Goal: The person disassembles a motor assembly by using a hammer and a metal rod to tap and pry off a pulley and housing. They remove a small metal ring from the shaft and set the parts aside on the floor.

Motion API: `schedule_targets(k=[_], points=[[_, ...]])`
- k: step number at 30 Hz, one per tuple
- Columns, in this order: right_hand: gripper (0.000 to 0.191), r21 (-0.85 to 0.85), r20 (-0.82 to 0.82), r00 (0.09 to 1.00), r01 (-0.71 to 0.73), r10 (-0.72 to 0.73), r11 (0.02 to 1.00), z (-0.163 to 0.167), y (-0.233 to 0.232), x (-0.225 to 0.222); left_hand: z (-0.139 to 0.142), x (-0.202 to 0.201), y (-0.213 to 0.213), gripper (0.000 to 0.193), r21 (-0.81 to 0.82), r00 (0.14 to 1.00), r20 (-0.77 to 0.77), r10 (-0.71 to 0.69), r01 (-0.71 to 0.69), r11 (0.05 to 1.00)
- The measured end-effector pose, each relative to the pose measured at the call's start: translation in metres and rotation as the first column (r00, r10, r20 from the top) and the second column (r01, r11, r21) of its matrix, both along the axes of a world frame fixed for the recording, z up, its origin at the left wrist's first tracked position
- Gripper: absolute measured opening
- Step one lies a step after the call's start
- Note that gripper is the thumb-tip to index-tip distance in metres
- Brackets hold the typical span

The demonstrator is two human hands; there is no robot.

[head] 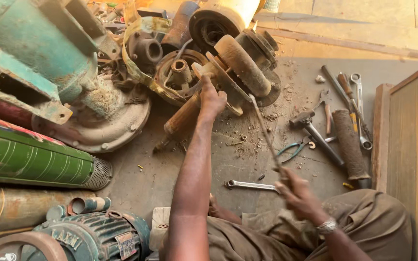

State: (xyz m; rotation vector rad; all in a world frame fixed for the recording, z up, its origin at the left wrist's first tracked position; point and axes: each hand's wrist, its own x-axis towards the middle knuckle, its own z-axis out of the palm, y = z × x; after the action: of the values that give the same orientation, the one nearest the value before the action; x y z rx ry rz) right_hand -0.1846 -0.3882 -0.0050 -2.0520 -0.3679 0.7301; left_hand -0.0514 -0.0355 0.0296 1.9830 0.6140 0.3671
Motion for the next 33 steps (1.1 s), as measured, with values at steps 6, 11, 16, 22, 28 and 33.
schedule_targets(k=[6, 11, 16, 22, 28, 33], points=[[0.03, -0.755, 0.193, 0.959, 0.012, 0.205, 0.656, -0.017, -0.069, 0.105, 0.005, -0.002, -0.003, 0.061, 0.249, 0.998, 0.021, -0.052, 0.045, 0.967], [0.039, -0.71, 0.418, 0.88, 0.161, 0.225, 0.686, -0.063, -0.095, 0.172, -0.017, -0.009, -0.031, 0.058, 0.447, 0.987, 0.156, 0.027, -0.095, 0.889], [0.059, -0.653, 0.397, 0.918, 0.264, 0.024, 0.71, -0.086, -0.089, 0.175, -0.022, -0.019, -0.048, 0.037, 0.834, 0.952, 0.278, 0.125, -0.304, 0.461], [0.069, -0.646, 0.409, 0.912, 0.275, 0.019, 0.712, -0.065, -0.073, 0.17, -0.039, -0.035, -0.071, 0.023, 0.839, 0.938, 0.3, -0.175, -0.172, 0.517], [0.037, -0.41, 0.534, 0.819, 0.036, 0.208, 0.912, -0.073, -0.031, 0.161, -0.084, -0.055, -0.138, 0.027, -0.288, 0.894, 0.368, -0.254, 0.369, 0.884], [0.052, -0.285, 0.675, 0.669, -0.154, 0.312, 0.946, -0.095, 0.023, 0.17, -0.113, -0.051, -0.125, 0.02, -0.791, 0.895, 0.427, -0.128, 0.438, 0.427]])
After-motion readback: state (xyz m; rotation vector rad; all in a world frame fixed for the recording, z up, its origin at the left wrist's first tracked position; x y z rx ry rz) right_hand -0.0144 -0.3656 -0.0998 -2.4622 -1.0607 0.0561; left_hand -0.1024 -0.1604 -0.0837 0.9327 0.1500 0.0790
